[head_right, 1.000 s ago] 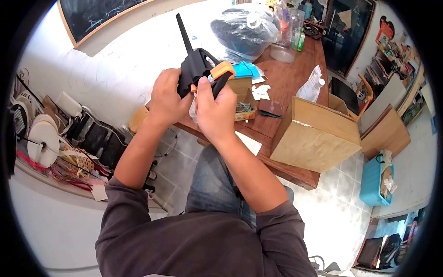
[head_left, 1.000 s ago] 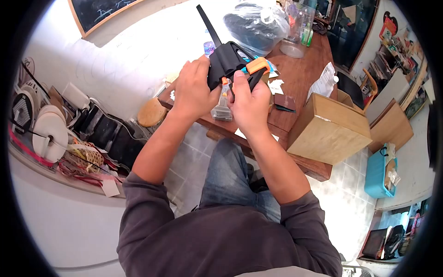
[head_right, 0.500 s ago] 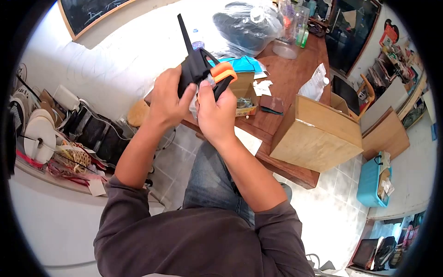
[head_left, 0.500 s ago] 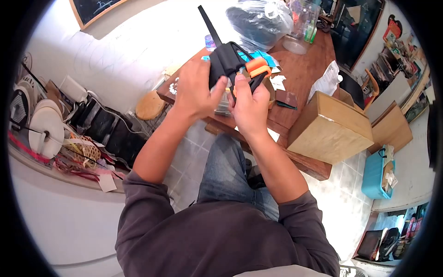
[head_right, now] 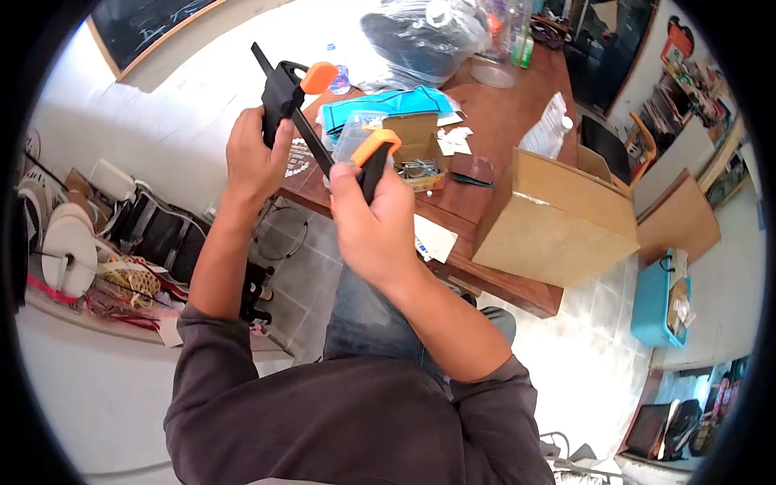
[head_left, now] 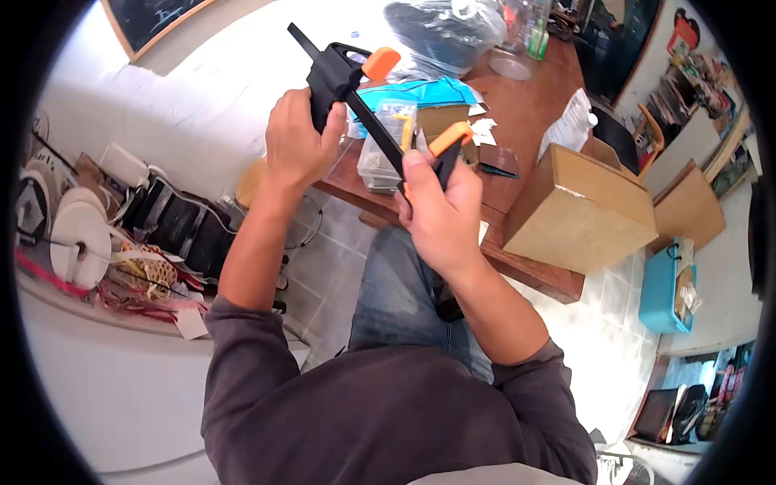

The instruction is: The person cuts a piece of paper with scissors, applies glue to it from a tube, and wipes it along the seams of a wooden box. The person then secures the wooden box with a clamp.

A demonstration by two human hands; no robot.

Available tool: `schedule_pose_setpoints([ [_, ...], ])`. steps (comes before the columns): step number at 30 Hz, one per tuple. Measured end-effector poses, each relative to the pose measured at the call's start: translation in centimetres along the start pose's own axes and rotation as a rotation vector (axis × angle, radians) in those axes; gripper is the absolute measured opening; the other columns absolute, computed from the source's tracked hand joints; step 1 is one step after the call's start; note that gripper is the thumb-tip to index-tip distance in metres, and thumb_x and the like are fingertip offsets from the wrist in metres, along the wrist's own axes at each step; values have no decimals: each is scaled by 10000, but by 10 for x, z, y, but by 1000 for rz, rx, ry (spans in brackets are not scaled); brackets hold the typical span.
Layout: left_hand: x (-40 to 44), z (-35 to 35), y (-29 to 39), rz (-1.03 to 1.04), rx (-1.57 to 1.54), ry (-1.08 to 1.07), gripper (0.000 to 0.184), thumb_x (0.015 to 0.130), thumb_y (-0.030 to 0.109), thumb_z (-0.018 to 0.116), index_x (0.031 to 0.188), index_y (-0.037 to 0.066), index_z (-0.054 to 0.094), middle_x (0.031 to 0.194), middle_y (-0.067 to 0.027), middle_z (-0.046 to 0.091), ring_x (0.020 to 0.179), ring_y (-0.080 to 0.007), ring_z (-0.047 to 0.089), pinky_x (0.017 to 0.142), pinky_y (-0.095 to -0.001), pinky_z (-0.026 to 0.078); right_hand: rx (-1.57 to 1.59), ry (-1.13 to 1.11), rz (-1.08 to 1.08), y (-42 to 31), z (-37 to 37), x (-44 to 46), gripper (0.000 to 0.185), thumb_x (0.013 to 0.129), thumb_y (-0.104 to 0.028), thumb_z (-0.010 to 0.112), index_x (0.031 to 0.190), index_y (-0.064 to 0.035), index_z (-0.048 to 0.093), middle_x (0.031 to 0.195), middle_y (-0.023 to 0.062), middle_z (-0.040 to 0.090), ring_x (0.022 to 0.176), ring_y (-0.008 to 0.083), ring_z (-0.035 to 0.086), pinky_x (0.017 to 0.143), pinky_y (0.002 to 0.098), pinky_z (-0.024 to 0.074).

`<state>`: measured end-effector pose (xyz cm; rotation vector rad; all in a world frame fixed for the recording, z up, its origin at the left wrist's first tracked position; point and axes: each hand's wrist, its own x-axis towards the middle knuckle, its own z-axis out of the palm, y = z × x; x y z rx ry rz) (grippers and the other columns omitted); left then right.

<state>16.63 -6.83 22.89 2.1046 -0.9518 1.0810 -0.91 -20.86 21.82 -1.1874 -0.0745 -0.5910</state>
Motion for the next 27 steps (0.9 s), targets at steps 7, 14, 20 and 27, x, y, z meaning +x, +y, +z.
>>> schedule_pose_setpoints([
  [7, -4, -1, 46, 85, 7, -49, 448, 850, 291, 765, 1088, -53, 604, 959, -205, 623, 882, -416, 602, 791, -494, 485, 64, 67, 2, -8, -21, -7, 234, 1058, -204, 575, 880, -53, 560, 716, -39, 569, 612, 34, 500, 534, 239, 398],
  [14, 105, -27, 119, 688, 226, -355, 443, 877, 403, 697, 964, -23, 613, 895, -180, 608, 845, -375, 616, 773, -464, 496, 327, -73, 329, -62, -63, -56, 396, 1107, -374, 453, 1241, -15, 554, 839, 180, 679, 549, 172, 620, 424, 251, 437],
  [20, 175, 8, 198, 951, 406, -522, 457, 864, 413, 675, 895, -42, 655, 876, -212, 661, 851, -394, 660, 817, -474, 524, 327, -62, 271, -69, -109, -63, 410, 1104, -317, 475, 1306, 26, 571, 921, 189, 701, 615, 187, 659, 470, 235, 473],
  [27, 204, 34, 244, 992, 454, -844, 472, 831, 476, 648, 791, 8, 690, 789, -221, 680, 774, -429, 669, 748, -499, 539, -1669, 105, -656, -159, -233, -9, 793, 599, -446, 938, 1206, -37, 633, 1088, 154, 683, 1044, 382, 649, 994, 473, 466],
])
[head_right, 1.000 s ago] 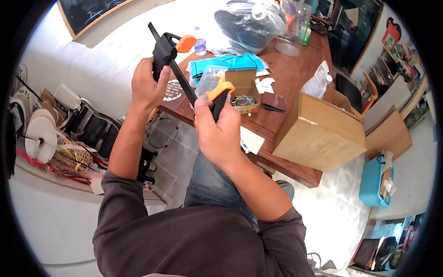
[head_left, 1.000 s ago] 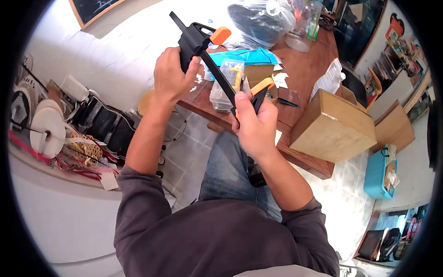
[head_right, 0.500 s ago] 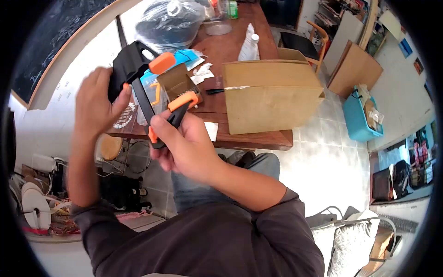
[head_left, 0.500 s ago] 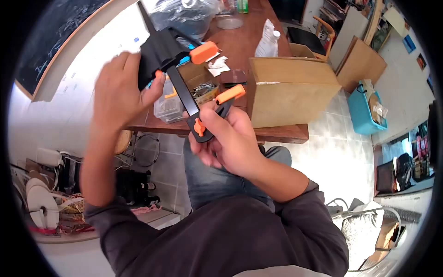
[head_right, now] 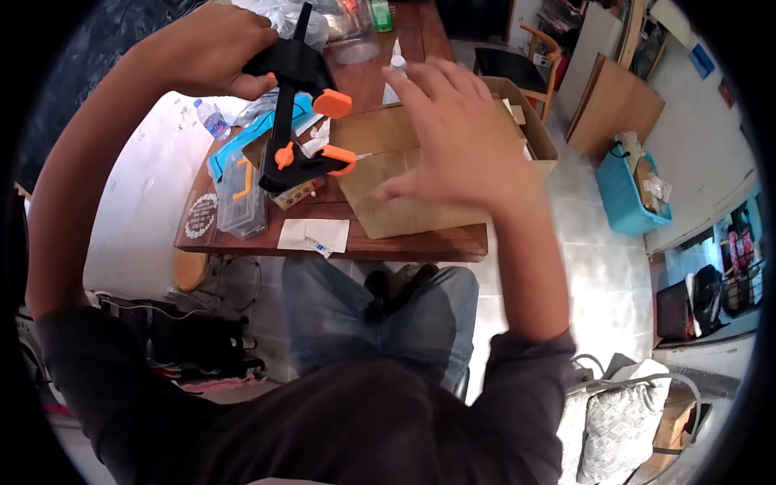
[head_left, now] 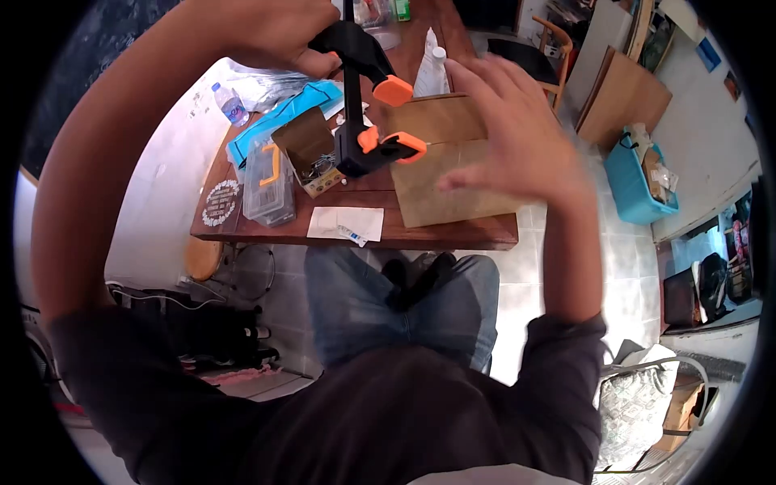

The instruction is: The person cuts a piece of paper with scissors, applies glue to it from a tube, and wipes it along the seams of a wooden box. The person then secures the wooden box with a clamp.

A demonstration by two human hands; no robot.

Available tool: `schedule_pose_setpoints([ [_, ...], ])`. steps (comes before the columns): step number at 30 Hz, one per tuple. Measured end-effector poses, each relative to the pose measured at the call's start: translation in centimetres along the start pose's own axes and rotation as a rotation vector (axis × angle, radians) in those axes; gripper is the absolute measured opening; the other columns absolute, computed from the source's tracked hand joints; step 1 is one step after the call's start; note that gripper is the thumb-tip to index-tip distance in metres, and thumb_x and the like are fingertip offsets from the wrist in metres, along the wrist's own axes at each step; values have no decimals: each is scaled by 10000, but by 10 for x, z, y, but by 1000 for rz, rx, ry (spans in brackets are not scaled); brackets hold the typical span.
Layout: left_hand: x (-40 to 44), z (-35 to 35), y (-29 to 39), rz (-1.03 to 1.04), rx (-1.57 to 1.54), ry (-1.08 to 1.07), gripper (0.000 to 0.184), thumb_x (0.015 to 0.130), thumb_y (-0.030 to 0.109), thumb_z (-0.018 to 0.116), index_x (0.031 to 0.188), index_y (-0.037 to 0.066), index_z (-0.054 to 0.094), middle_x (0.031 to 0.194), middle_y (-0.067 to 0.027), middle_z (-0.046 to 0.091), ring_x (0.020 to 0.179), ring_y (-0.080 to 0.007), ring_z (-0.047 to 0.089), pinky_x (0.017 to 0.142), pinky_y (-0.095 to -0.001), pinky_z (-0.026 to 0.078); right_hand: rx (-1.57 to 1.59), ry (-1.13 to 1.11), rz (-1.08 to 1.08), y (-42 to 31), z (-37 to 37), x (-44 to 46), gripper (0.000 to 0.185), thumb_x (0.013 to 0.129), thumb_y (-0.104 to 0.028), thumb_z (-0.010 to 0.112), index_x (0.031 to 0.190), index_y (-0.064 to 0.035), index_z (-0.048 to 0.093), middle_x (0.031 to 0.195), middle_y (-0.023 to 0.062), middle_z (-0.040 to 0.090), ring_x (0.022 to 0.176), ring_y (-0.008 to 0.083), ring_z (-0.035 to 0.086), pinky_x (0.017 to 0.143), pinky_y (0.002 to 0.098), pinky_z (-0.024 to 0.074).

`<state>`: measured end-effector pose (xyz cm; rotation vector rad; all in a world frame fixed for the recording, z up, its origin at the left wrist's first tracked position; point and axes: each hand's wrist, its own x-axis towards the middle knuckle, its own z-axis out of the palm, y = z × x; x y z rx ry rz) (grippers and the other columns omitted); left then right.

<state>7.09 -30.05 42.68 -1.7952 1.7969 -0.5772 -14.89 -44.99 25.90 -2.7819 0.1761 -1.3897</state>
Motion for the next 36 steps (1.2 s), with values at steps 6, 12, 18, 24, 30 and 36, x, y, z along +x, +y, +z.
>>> schedule_pose_setpoints([
  [6, -4, 17, 0, 10, 30, 45, 444, 824, 428, 674, 889, -11, 669, 878, -192, 665, 870, -393, 670, 831, -489, 530, 41, -945, 148, 35, -4, 44, 985, 566, -414, 927, 1377, -18, 534, 1301, 175, 622, 1277, 385, 549, 1065, 483, 458],
  [12, -71, 51, -6, -108, -3, 205, 483, 836, 369, 709, 1057, -52, 623, 993, -230, 624, 919, -430, 610, 821, -491, 497, -52, -531, 86, -1, -23, -28, 756, 629, -284, 853, 1264, 14, 568, 1186, 165, 637, 1149, 348, 612, 977, 439, 469],
  [18, -168, 108, 66, -388, -467, 249, 488, 878, 320, 707, 1132, -66, 554, 975, -245, 568, 872, -461, 561, 796, -447, 489, -318, -129, 86, -46, 8, -109, 750, 595, -171, 823, 1291, -36, 577, 1185, 95, 615, 1079, 274, 596, 947, 418, 421],
  [24, -274, 100, 154, -861, -1130, 231, 466, 912, 399, 618, 1044, -44, 567, 826, -81, 565, 751, -190, 488, 705, -332, 428, -372, -164, 64, -72, 41, -175, 847, 566, -176, 826, 1372, -112, 573, 1251, 52, 597, 1135, 248, 571, 1036, 425, 381],
  [30, -327, 127, 221, -968, -1975, 155, 742, 954, 582, 490, 1182, -105, 648, 965, -153, 713, 877, -225, 696, 761, -314, 548, -348, -157, 54, -48, 77, -215, 896, 590, -159, 849, 1430, -179, 537, 1337, 39, 552, 1232, 248, 516, 1064, 435, 366],
  [36, -229, 173, 297, -880, -2263, -199, 584, 1070, 459, 352, 1014, -35, 659, 805, -97, 672, 772, -205, 642, 788, -352, 498, -301, -147, 65, -53, 91, -213, 912, 669, -189, 875, 1500, -182, 497, 1391, 52, 543, 1300, 282, 497, 1102, 477, 369],
])
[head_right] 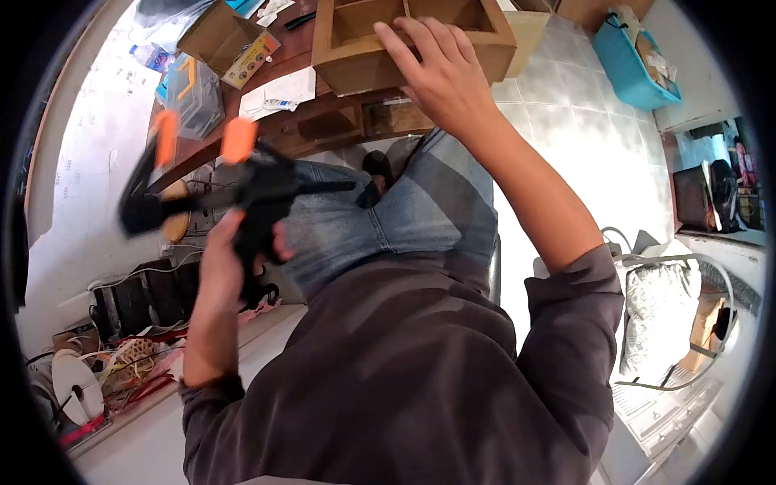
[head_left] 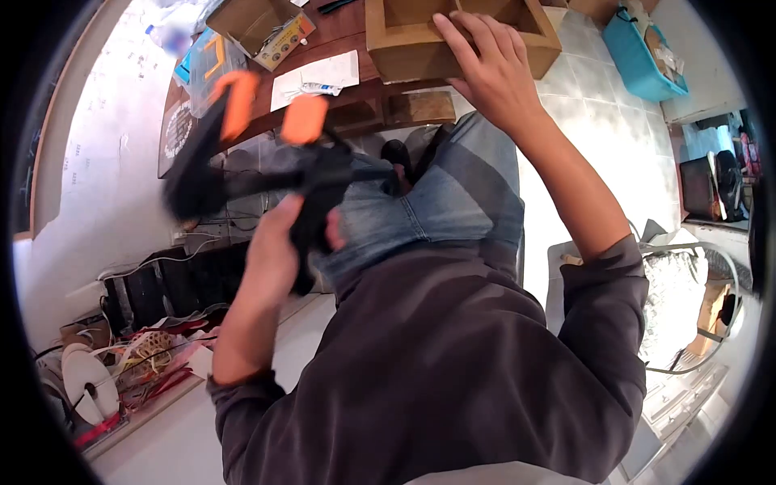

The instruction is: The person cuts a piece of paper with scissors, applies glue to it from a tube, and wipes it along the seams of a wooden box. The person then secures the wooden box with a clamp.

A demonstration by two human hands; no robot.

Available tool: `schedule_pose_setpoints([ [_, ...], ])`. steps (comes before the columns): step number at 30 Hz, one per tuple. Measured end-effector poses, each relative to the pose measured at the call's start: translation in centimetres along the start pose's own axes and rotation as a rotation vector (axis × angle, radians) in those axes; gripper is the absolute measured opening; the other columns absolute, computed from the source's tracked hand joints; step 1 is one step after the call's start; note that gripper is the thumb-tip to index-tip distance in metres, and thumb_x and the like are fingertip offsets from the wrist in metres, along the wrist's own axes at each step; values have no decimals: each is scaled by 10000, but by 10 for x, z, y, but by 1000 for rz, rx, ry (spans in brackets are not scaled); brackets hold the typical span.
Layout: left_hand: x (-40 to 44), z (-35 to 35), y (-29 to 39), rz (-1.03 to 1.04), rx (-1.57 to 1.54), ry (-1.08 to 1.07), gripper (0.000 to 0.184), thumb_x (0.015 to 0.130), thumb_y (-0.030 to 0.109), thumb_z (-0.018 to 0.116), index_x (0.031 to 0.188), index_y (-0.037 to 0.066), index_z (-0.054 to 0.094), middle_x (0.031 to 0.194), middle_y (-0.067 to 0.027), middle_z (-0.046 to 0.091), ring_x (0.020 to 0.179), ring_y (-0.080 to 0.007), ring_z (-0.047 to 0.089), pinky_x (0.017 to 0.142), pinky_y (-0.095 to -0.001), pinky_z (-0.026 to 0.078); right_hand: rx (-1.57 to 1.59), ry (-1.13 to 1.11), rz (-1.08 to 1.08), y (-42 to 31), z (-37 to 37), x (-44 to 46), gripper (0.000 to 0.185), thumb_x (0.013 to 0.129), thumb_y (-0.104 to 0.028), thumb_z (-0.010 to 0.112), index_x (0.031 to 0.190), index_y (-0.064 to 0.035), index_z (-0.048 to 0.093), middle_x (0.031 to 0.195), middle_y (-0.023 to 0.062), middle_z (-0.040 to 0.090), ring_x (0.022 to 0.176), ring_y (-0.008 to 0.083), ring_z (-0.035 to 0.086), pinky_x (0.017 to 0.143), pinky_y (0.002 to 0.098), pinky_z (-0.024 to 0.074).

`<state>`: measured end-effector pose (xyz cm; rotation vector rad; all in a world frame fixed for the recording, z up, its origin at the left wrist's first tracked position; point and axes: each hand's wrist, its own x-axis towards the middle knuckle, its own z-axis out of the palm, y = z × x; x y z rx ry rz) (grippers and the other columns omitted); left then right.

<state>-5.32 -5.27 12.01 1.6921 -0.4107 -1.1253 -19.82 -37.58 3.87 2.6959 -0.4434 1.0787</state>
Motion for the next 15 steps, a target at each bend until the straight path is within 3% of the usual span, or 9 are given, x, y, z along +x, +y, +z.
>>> schedule_pose_setpoints([
  [1, 22, 9, -16, 0, -23, -10, 573, 1084, 440, 352, 1003, -38, 657, 797, -98, 662, 757, -206, 638, 772, -345, 497, -1, 5, 11, -5, -6, 1, 884, 700, -223, 877, 1496, -139, 503, 1416, 62, 537, 1330, 286, 487, 1132, 470, 364],
  [2, 42, 22, -23, -55, -26, 5, 539, 1069, 439, 336, 1007, 16, 664, 771, -68, 669, 702, -201, 656, 649, -324, 474, -1, 14, 18, -12, -10, -4, 884, 700, -223, 877, 1496, -139, 503, 1416, 62, 537, 1330, 286, 487, 1132, 470, 364],
  [6, 83, 55, -25, -85, -32, 27, 561, 1058, 493, 396, 933, 3, 639, 756, -93, 642, 674, -230, 642, 692, -345, 513, 151, 335, 249, -55, -3, -54, 764, 728, -190, 841, 1423, -53, 555, 1424, 121, 526, 1336, 321, 482, 1155, 459, 358],
  [8, 89, 59, -24, -88, -51, 24, 557, 1057, 497, 404, 938, 4, 634, 760, -96, 639, 669, -237, 638, 691, -350, 517, 813, 13, 655, -73, 22, -80, 733, 734, -181, 819, 1413, -75, 565, 1400, 136, 532, 1326, 343, 483, 1122, 483, 373],
  [9, 90, 60, -22, -100, -67, 14, 554, 1057, 501, 412, 943, 4, 629, 764, -99, 636, 663, -244, 633, 689, -355, 521, 822, 25, 662, -74, 14, -72, 733, 734, -181, 819, 1413, -75, 565, 1400, 136, 532, 1326, 343, 483, 1122, 483, 373],
  [11, 86, 65, -22, -107, -44, 54, 555, 1055, 505, 415, 949, 3, 626, 771, -102, 636, 661, -249, 630, 688, -364, 527, 326, 357, 318, -60, -16, -36, 699, 747, -198, 803, 1396, -82, 572, 1370, 139, 549, 1306, 350, 499, 1084, 488, 398],
  [12, 83, 66, -25, -137, -36, 95, 556, 1054, 509, 419, 955, 2, 622, 778, -104, 637, 658, -255, 627, 686, -373, 533, 339, 366, 329, -47, -26, -18, 699, 747, -198, 803, 1396, -82, 572, 1370, 139, 549, 1306, 350, 499, 1084, 488, 398],
  [14, 81, 64, -43, -115, 6, 100, 547, 1060, 497, 409, 974, -2, 616, 787, -111, 636, 653, -261, 625, 677, -388, 538, -12, 250, 60, -25, -36, 8, 676, 753, -208, 787, 1385, -98, 575, 1333, 145, 560, 1262, 357, 521, 1035, 494, 423],
  [15, 87, 62, -56, -72, -5, 93, 575, 1054, 510, 429, 958, -18, 635, 772, -108, 642, 660, -243, 633, 668, -374, 535, 192, 290, 41, -30, -36, 11, 665, 746, -208, 790, 1365, -78, 584, 1296, 148, 572, 1218, 361, 541, 1013, 489, 438],
])
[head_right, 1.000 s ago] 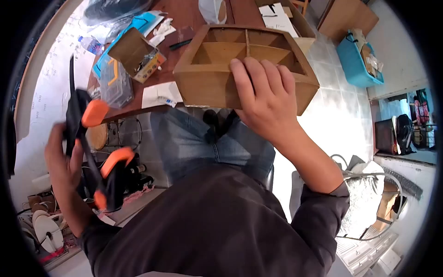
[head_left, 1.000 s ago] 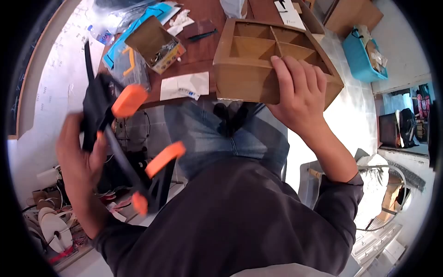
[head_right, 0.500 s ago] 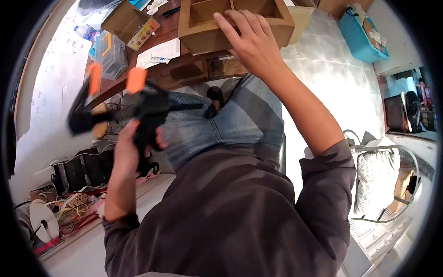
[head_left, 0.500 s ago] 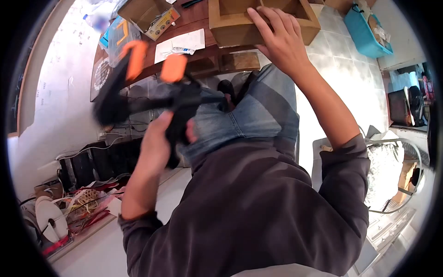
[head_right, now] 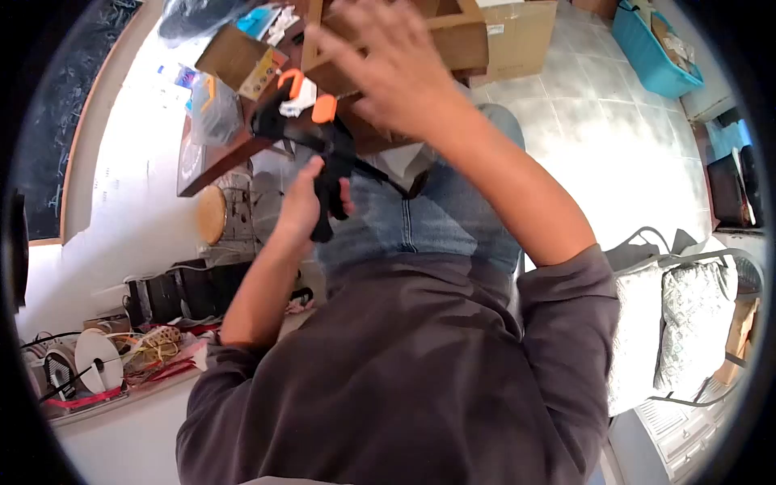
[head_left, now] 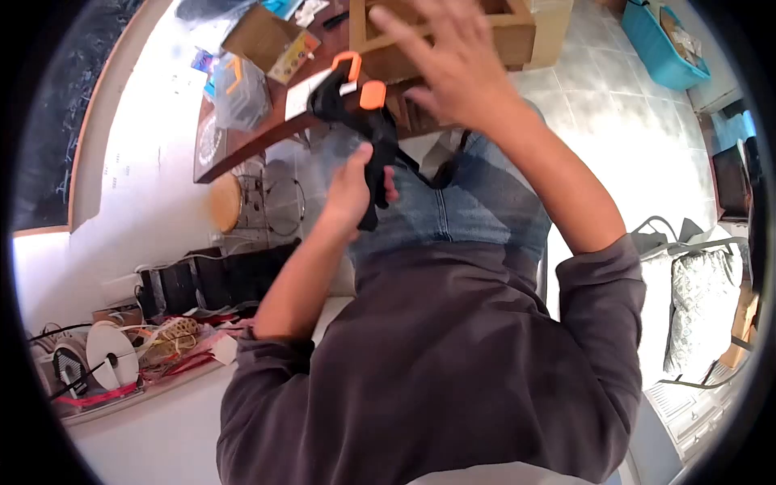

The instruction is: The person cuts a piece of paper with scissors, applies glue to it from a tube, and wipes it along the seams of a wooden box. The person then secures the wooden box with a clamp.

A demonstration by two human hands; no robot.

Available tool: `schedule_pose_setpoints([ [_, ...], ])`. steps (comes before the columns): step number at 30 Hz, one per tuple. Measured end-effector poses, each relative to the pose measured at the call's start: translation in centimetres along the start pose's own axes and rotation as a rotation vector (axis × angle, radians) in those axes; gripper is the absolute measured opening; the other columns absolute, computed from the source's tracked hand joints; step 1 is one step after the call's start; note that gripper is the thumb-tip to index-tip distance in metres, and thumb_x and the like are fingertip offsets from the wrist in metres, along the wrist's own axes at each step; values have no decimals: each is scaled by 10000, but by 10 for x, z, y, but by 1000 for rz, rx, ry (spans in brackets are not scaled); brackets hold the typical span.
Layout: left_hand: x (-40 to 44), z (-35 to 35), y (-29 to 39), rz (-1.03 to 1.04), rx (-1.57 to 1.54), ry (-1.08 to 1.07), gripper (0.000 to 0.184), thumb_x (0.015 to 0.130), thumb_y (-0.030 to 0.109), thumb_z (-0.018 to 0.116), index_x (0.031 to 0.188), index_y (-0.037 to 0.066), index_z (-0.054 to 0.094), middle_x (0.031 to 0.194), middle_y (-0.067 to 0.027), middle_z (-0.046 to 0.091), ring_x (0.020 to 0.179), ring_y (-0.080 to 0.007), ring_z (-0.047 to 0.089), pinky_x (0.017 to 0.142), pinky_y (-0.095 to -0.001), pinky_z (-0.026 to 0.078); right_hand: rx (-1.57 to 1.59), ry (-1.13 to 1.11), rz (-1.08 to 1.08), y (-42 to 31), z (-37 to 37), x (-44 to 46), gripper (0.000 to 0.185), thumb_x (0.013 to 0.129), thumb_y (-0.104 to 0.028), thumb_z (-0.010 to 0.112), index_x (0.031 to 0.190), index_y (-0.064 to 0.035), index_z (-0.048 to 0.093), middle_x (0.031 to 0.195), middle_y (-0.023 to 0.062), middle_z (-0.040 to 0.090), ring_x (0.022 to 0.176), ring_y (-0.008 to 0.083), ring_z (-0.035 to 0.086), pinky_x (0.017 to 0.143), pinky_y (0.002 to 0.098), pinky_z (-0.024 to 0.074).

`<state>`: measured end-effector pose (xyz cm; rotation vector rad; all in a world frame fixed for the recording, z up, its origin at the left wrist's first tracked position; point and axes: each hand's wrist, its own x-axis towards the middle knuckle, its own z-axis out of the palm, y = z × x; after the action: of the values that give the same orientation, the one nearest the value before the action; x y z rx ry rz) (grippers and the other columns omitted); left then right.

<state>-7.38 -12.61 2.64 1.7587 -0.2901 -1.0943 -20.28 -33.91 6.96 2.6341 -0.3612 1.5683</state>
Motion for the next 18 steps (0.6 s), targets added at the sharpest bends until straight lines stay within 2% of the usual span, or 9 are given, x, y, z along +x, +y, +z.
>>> schedule_pose_setpoints([
  [1, 6, 3, -4, 49, -17, -11, 604, 1048, 524, 450, 942, -34, 654, 757, -106, 648, 666, -224, 642, 658, -359, 533, 201, 38, -5, -6, 3, 2, 654, 739, -207, 792, 1344, -58, 593, 1260, 152, 585, 1175, 366, 560, 992, 484, 452],
  [2, 4, 9, -4, 57, -54, 0, 596, 1063, 501, 434, 925, -34, 658, 758, -110, 656, 663, -224, 643, 661, -355, 532, 381, 120, 125, -23, 4, -8, 521, 766, -240, 786, 1212, -6, 650, 1147, 160, 626, 1092, 365, 586, 939, 467, 476],
  [3, 7, 8, -11, 118, -35, -21, 592, 1074, 486, 414, 923, -33, 656, 756, -104, 654, 663, -217, 640, 663, -350, 530, 555, 19, 303, -37, 0, -14, 441, 797, -331, 792, 1046, 18, 685, 1062, 182, 655, 1036, 365, 603, 915, 454, 486],
  [7, -6, 25, -12, 225, 45, 34, 595, 1077, 489, 395, 916, -26, 646, 751, -102, 653, 655, -206, 631, 645, -345, 520, 622, -19, 298, -72, 0, 1, 620, 716, -439, 894, 1070, 21, 676, 986, 153, 690, 980, 343, 627, 911, 438, 495],
  [9, -3, 24, -14, 243, 41, 29, 596, 1077, 491, 387, 923, -24, 644, 751, -102, 651, 647, -205, 626, 638, -345, 518, 578, -71, 357, -86, 21, 0, 629, 712, -418, 911, 1080, 30, 669, 942, 143, 714, 930, 333, 659, 856, 434, 521],
  [12, 2, 20, -17, 265, 23, 15, 597, 1077, 493, 375, 932, -20, 642, 749, -101, 647, 636, -203, 620, 627, -346, 515, 955, 22, 716, -121, 47, -5, 537, 737, -316, 922, 1069, 5, 648, 932, 155, 716, 835, 314, 710, 742, 419, 565],
  [15, 8, 13, -16, 262, -4, -10, 598, 1077, 496, 363, 942, -17, 640, 748, -101, 644, 625, -202, 614, 616, -346, 512, 1058, 22, 648, -135, 55, -9, 482, 756, -278, 910, 1051, -10, 638, 939, 144, 711, 852, 310, 715, 762, 395, 574],
  [16, 10, 11, -16, 253, -11, -20, 599, 1077, 497, 359, 945, -16, 640, 748, -101, 643, 621, -201, 612, 613, -346, 510, 994, 177, 559, -140, 61, -7, 446, 762, -232, 903, 1037, -16, 627, 939, 129, 705, 829, 303, 706, 745, 376, 574],
  [18, 13, 4, -15, 233, -34, -37, 600, 1077, 498, 351, 952, -13, 638, 747, -100, 641, 613, -200, 608, 605, -346, 508, 987, 219, 573, -143, 61, -6, 438, 761, -215, 902, 1040, -18, 627, 936, 128, 704, 824, 310, 702, 746, 378, 574],
])
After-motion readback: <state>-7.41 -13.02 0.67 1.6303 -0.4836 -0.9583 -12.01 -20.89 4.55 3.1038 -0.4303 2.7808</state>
